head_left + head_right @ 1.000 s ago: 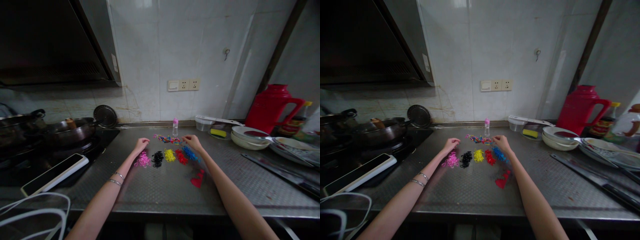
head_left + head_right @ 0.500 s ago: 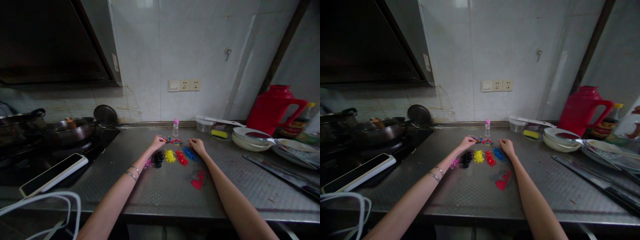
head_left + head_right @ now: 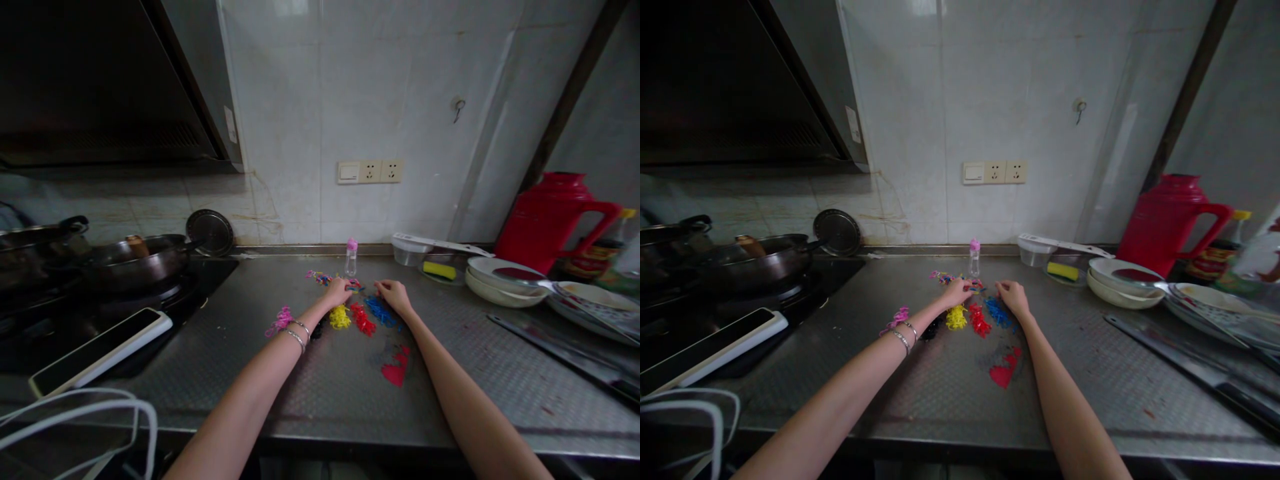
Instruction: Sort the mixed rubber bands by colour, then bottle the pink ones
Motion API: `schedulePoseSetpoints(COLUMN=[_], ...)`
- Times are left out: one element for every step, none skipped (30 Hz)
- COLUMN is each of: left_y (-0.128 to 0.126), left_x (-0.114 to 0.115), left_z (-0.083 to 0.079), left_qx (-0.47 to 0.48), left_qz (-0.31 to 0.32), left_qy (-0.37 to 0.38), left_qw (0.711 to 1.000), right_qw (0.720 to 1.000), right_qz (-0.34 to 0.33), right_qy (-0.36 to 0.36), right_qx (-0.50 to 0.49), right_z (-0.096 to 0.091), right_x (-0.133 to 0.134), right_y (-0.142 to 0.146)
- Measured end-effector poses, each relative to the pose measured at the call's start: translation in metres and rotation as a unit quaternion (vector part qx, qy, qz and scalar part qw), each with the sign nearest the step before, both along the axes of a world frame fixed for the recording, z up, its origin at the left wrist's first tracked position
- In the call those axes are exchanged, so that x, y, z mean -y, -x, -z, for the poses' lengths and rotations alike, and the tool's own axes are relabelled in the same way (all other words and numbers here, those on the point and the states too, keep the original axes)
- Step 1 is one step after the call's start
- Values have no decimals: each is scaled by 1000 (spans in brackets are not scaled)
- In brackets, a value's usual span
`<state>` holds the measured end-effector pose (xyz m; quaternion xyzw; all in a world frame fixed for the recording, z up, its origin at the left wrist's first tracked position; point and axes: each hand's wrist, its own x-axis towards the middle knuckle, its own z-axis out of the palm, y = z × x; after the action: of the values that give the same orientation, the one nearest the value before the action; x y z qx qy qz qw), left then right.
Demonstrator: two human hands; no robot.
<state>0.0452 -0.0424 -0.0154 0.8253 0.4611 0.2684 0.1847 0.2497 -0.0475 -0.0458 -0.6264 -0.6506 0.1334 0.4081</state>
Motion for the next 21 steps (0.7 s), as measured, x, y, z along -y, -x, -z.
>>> schedulePoseSetpoints(left_y=[-1, -2, -3, -4, -4, -5, -6, -7, -8, -9, -11, -12, -13, -15, -16, -17, -18, -19, -20, -21, -22], left_x=[-1, -1, -2, -2, -2, -2, -2, -2, -1, -1, 0, 1, 3, 4, 5, 6, 7, 8, 8, 9, 9], left_z=[1, 2, 3, 4, 5, 5, 5, 5, 5, 4, 3, 3, 2, 0, -1, -2, -4, -5, -6, -7, -8], left_qx=[-8, -20, -33, -43, -54, -64, -74, -84, -97, -113, -130, -149, -168, -185, -199, -209, -217, -222, -225, -226, -227], left_qz=[-2, -4, -6, -6, -7, -9, -11, -13, -12, -8, -2, 5, 9, 11, 10, 8, 6, 5, 4, 3, 1], left_qy=[-11, -26, -40, -50, -58, -64, -69, -74, -80, -89, -99, -110, -121, -131, -141, -150, -157, -161, -164, -165, -165], left_qw=[1000, 999, 999, 998, 997, 996, 995, 994, 992, 990, 986, 983, 978, 974, 970, 966, 964, 962, 961, 960, 960], right_qw=[1000, 1000, 1000, 1000, 1000, 1000, 1000, 1000, 1000, 1000, 999, 999, 999, 999, 999, 999, 999, 999, 999, 999, 999], right_qz=[-1, -1, -1, 0, 0, 1, 1, 0, -1, -1, -1, 1, 3, 3, 2, 1, 1, 1, 1, 2, 2], right_qy=[-1, -4, -6, -7, -8, -7, -6, -6, -8, -9, -11, -13, -13, -12, -11, -8, -6, -4, -4, -5, -6], right_qx=[4, 8, 12, 16, 19, 20, 21, 22, 24, 26, 31, 35, 39, 41, 42, 41, 40, 40, 41, 42, 42], right_z=[0, 0, 0, 0, -1, -1, -2, -2, -3, -4, -5, -5, -6, -7, -7, -8, -8, -8, -8, -8, -8], right_x=[0, 1, 1, 2, 2, 3, 4, 4, 5, 6, 6, 7, 7, 8, 8, 8, 8, 8, 8, 8, 8], right_y=[0, 0, 1, 1, 1, 1, 2, 2, 2, 2, 3, 3, 3, 3, 3, 3, 4, 4, 4, 4, 4])
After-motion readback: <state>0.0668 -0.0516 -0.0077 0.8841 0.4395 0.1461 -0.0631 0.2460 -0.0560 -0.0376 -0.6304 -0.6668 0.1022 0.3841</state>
